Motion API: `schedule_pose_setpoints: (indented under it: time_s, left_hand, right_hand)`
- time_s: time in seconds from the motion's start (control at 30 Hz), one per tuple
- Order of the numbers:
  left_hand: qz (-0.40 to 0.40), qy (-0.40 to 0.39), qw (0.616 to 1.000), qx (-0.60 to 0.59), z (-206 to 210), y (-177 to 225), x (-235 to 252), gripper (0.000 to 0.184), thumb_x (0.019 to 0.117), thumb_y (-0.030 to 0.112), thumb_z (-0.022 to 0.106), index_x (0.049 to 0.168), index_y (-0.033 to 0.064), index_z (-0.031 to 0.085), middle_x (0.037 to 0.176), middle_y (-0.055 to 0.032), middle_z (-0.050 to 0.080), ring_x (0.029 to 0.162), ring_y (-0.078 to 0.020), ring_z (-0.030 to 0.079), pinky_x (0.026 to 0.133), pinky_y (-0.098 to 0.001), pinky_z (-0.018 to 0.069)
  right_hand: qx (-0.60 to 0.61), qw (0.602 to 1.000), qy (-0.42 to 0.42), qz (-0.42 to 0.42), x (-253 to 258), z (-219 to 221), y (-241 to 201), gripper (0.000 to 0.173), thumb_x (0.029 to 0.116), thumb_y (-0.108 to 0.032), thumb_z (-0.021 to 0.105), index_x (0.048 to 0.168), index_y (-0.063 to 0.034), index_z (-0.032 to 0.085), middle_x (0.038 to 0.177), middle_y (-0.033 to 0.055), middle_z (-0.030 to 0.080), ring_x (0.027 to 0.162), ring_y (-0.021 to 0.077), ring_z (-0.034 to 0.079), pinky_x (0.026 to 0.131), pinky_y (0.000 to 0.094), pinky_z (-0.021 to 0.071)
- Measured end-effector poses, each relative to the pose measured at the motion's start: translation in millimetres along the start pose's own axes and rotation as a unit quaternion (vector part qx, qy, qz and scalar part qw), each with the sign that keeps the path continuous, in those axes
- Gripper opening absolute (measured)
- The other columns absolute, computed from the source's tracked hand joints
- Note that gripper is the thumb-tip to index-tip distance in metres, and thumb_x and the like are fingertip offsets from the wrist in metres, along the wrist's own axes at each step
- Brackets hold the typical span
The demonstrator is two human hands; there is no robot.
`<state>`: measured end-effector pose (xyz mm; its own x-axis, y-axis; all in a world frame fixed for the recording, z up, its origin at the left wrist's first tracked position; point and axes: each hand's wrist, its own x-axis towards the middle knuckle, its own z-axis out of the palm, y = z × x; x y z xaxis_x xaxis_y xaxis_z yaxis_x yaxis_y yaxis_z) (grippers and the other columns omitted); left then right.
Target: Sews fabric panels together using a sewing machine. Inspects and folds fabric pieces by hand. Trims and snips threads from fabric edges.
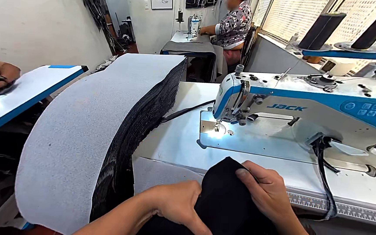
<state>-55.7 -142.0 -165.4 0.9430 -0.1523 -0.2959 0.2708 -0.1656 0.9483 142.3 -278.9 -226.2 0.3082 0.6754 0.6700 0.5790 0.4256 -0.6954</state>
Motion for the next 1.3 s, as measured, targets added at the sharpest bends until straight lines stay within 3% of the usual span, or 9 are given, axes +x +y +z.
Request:
schedule_pose_setpoints:
  time_s: [0.17,0.47,0.57,0.63,0.77,0.9,1.03,1.2,1.3]
  left_hand:
    - [0.041,0.014,0.993,-0.108,6.2,-7.7,-3.7,0.036,0.0797,-0.005,0.077,0.113,0.0035,0.064,0.102,0.0042,0.074,0.097,-0.0018,0.071,0.09,-0.0244,0.0585]
    - [0.024,0.029,0.984,-0.172,14.3,-14.6,2.7,0.028,0.0857,0.001,0.074,0.112,0.0071,0.065,0.1,0.0043,0.075,0.095,-0.0035,0.072,0.088,-0.0263,0.0596]
    - [0.035,0.018,0.99,-0.138,11.1,-16.9,5.0,0.024,0.0888,0.004,0.073,0.111,0.0048,0.065,0.099,0.0037,0.074,0.094,-0.0024,0.071,0.088,-0.0253,0.0592]
    - [0.03,0.013,0.996,-0.078,2.2,-21.5,1.1,0.019,0.0886,0.009,0.073,0.105,0.0031,0.065,0.092,0.0034,0.073,0.086,-0.0008,0.07,0.08,-0.0235,0.0586]
    - [0.029,0.017,0.997,-0.074,-20.5,-33.8,-19.2,0.011,0.0877,0.008,0.073,0.099,0.008,0.07,0.087,0.0064,0.074,0.08,0.0003,0.07,0.074,-0.0218,0.059]
    - [0.055,-0.006,0.995,-0.078,-21.1,-40.4,-29.9,0.014,0.0882,0.008,0.074,0.102,0.009,0.07,0.089,0.008,0.074,0.082,0.0023,0.069,0.075,-0.0192,0.0584]
    - [0.062,-0.022,0.997,-0.045,-24.6,-45.8,-39.6,0.034,0.0826,0.009,0.078,0.113,0.0018,0.066,0.097,0.0033,0.074,0.088,0.0013,0.069,0.08,-0.0196,0.0579]
    - [0.023,0.103,0.994,0.003,-34.0,-53.6,-68.7,0.022,0.0813,0.014,0.081,0.1,0.0067,0.073,0.086,0.0067,0.074,0.079,0.0034,0.068,0.073,-0.0185,0.0574]
    - [0.087,0.243,0.963,-0.08,-29.4,-63.8,-82.6,0.011,0.0878,0.019,0.076,0.098,0.0162,0.072,0.089,0.0077,0.074,0.082,0.0006,0.069,0.075,-0.0206,0.0582]
  right_hand:
    - [-0.041,0.999,-0.002,-0.02,2.5,10.8,5.4,0.043,0.105,-0.045,0.053,0.08,-0.0121,0.064,0.062,-0.0082,0.056,0.058,-0.0102,0.052,0.054,0.0073,0.0408]
    - [-0.078,0.997,-0.003,-0.019,-4.0,8.7,12.0,0.043,0.1051,-0.044,0.054,0.08,-0.0106,0.065,0.062,-0.0066,0.058,0.059,-0.0097,0.053,0.054,0.0078,0.0407]
    - [-0.088,0.996,-0.001,-0.022,-6.4,10.1,18.7,0.044,0.1051,-0.045,0.054,0.08,-0.0101,0.065,0.062,-0.0055,0.058,0.058,-0.0086,0.053,0.054,0.009,0.0409]
    - [-0.101,0.995,0.003,-0.022,-7.9,7.0,21.8,0.044,0.1051,-0.044,0.054,0.08,-0.0095,0.065,0.062,-0.0049,0.059,0.058,-0.0084,0.053,0.054,0.0091,0.041]
    - [-0.114,0.993,0.036,0.012,-14.1,-4.4,26.7,0.045,0.1047,-0.044,0.054,0.076,-0.0106,0.063,0.06,-0.0087,0.054,0.057,-0.0115,0.049,0.053,0.0073,0.0384]
    - [-0.075,0.996,0.026,0.032,-19.5,-3.3,20.9,0.044,0.1046,-0.045,0.054,0.077,-0.0119,0.063,0.061,-0.0113,0.055,0.058,-0.0139,0.049,0.054,0.0054,0.0392]
    - [-0.049,0.998,0.017,0.026,-18.9,-3.6,14.6,0.042,0.105,-0.044,0.054,0.078,-0.0132,0.062,0.062,-0.0126,0.055,0.058,-0.0142,0.05,0.054,0.0047,0.0395]
    - [-0.038,0.997,0.058,0.029,-22.2,-7.0,5.7,0.035,0.1053,-0.04,0.055,0.082,-0.0169,0.065,0.068,-0.018,0.06,0.064,-0.0161,0.054,0.059,0.0036,0.044]
    - [-0.031,0.994,0.101,0.04,-21.7,-7.4,3.2,0.03,0.1056,-0.036,0.055,0.083,-0.02,0.066,0.071,-0.0213,0.061,0.066,-0.0156,0.056,0.061,0.0041,0.0459]
